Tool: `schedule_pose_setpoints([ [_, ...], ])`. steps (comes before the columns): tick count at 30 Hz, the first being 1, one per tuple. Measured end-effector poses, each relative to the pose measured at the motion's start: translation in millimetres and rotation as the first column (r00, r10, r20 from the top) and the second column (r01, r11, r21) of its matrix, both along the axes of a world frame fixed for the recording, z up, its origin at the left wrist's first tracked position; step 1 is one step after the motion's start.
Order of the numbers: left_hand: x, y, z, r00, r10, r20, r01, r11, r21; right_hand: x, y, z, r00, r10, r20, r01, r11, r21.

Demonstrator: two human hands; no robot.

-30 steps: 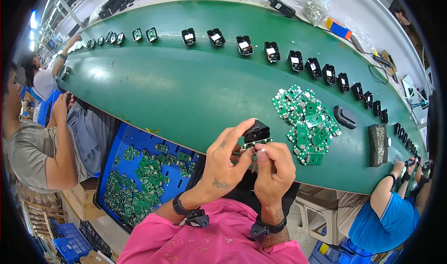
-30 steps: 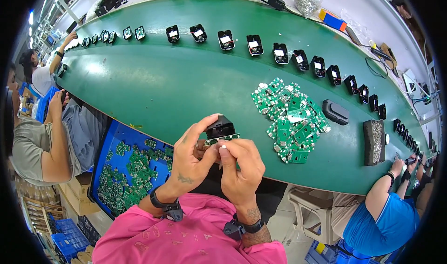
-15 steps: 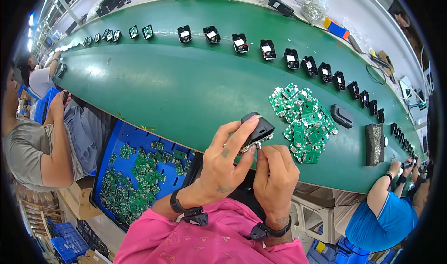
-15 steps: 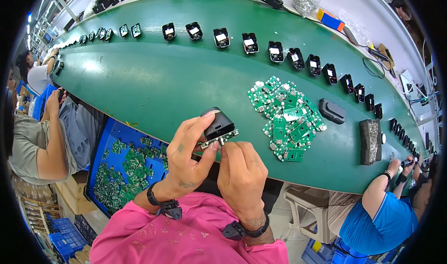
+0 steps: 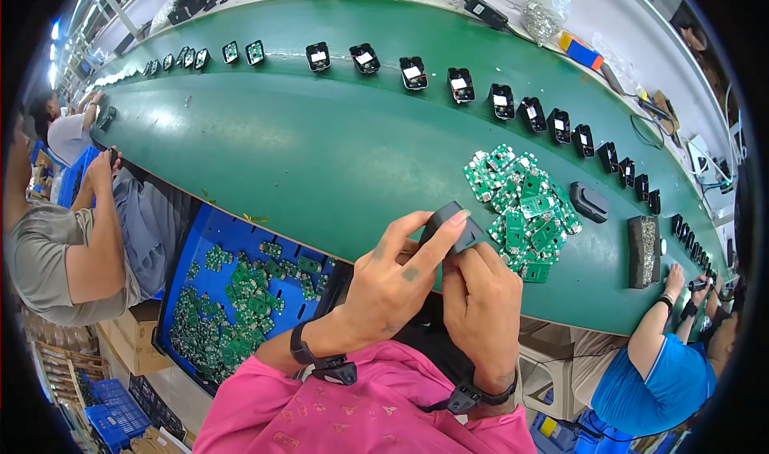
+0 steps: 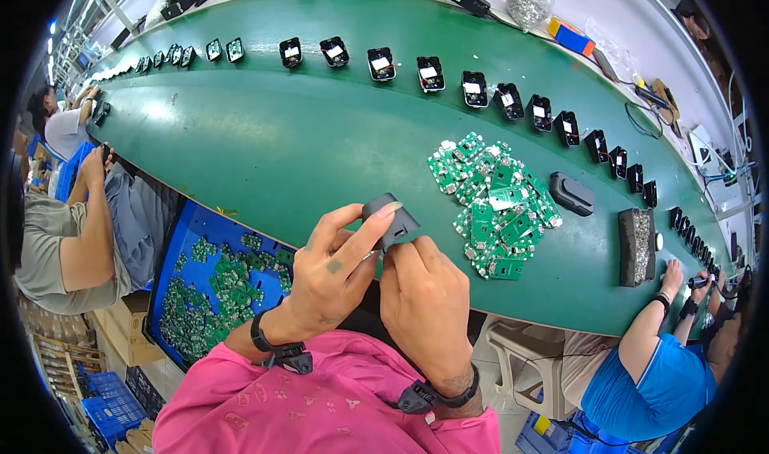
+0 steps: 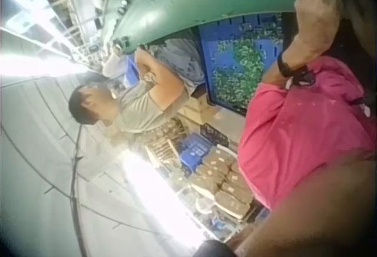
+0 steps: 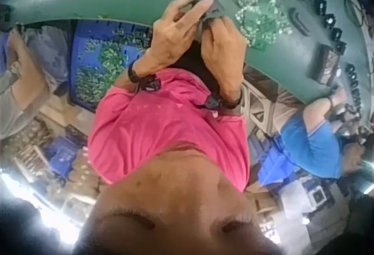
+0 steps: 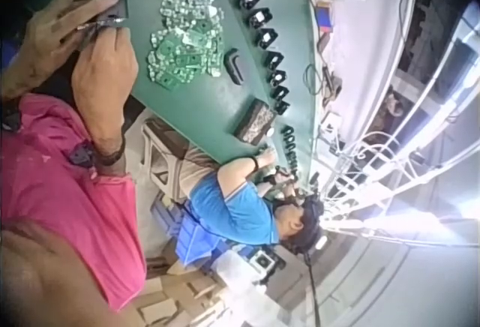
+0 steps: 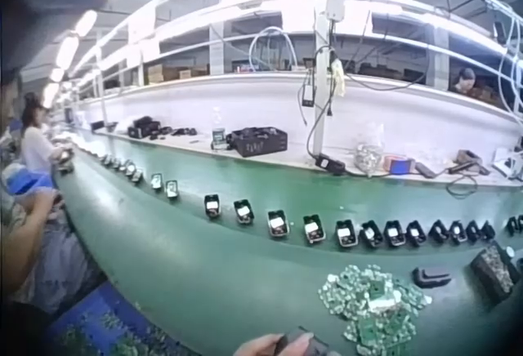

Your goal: The person assembles electronic devices by hand, picking up a circuit board and a plastic housing, fitting the board into the housing, and then placing the assembled unit onto the green conveyor belt.

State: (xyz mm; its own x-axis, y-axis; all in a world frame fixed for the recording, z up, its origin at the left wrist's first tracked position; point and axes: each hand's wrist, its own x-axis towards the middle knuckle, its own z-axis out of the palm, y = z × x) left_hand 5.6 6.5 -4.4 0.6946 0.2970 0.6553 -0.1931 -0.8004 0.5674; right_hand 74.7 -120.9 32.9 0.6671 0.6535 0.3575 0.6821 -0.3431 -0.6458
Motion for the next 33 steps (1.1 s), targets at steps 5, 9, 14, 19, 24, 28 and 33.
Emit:
schedule_pose_setpoints([
  [5,-2.4,6.5,6.9,0.999,-0.027,-0.045,0.025,0.999,-0.046,2.1,1.1,-2.5,0.993,0.013,-0.12,-0.006,0.998,0.057],
  [9,-4.1,10.2,16.3,0.983,-0.138,-0.118,0.09,0.935,-0.344,0.6,1.1,-2.9,0.989,0.023,-0.143,-0.012,0.997,0.077],
  [14,-4.3,10.0,18.0,0.975,-0.194,-0.112,0.121,0.876,-0.467,1.0,0.2,-2.2,0.989,0.03,-0.147,-0.011,0.991,0.13],
  [19,-2.1,10.5,10.5,0.987,-0.136,-0.081,0.113,0.964,-0.242,2.7,-0.1,-3.2,0.991,0.021,-0.132,-0.001,0.99,0.144],
  [24,-3.9,4.1,12.0,0.994,-0.067,-0.081,0.058,0.992,-0.11,5.7,-1.0,-5.0,0.992,0.038,-0.117,-0.02,0.989,0.144],
  [28,-3.0,4.1,11.3,0.996,-0.068,-0.065,0.061,0.993,-0.098,4.1,-0.5,-5.9,0.98,-0.023,-0.196,0.058,0.983,0.175],
  [33,-2.3,2.8,15.1,0.997,-0.068,-0.046,0.061,0.988,-0.144,4.1,0.1,-11.2,0.975,-0.038,-0.22,0.084,0.975,0.204],
])
